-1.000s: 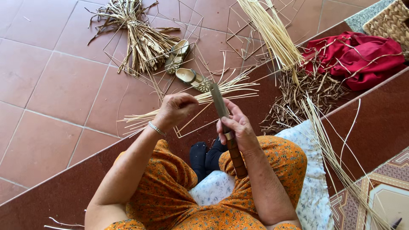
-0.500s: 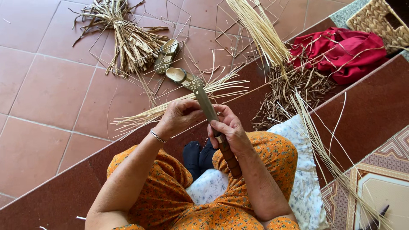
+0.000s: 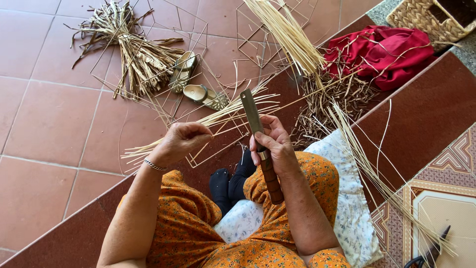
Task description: The person sits on the floor and uses a knife to split dried plant fibers into thinner strands. They repeatedly pull strands from a bundle, run the knife along their length to separate them, and place the processed strands aside.
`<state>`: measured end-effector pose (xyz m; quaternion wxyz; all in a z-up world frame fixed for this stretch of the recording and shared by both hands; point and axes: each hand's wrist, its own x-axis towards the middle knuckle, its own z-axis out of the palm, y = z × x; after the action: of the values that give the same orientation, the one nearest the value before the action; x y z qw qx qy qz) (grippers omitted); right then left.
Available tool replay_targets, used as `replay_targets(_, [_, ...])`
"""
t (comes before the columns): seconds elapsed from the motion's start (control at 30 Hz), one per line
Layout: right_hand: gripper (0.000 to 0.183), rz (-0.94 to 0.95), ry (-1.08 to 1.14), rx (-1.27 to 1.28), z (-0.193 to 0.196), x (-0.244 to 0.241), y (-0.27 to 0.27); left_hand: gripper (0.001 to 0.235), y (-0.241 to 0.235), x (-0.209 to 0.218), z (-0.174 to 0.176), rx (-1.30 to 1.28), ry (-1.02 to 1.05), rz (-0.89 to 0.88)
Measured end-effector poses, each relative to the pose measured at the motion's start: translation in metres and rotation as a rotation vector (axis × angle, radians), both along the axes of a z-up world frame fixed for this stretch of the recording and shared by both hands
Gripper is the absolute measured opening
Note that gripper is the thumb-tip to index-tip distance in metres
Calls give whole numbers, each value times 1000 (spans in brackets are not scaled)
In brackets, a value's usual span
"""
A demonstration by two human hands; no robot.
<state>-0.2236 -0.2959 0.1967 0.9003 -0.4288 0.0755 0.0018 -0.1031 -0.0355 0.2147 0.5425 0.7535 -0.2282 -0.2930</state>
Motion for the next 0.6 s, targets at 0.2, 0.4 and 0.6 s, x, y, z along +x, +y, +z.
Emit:
replay_targets(0.2, [31,94,-42,-40,-1,0,19,15,-26,-10,-6,-30,7,-19])
replay_targets(0.4, [32,154,-49,-2,-2,-2,27,14,-37,-13,-19,-121,-31,-43])
replay_targets(0.6, [32,119,-33,21,-1,-1,18,12,-24,-7,-10,-32,-92,-75])
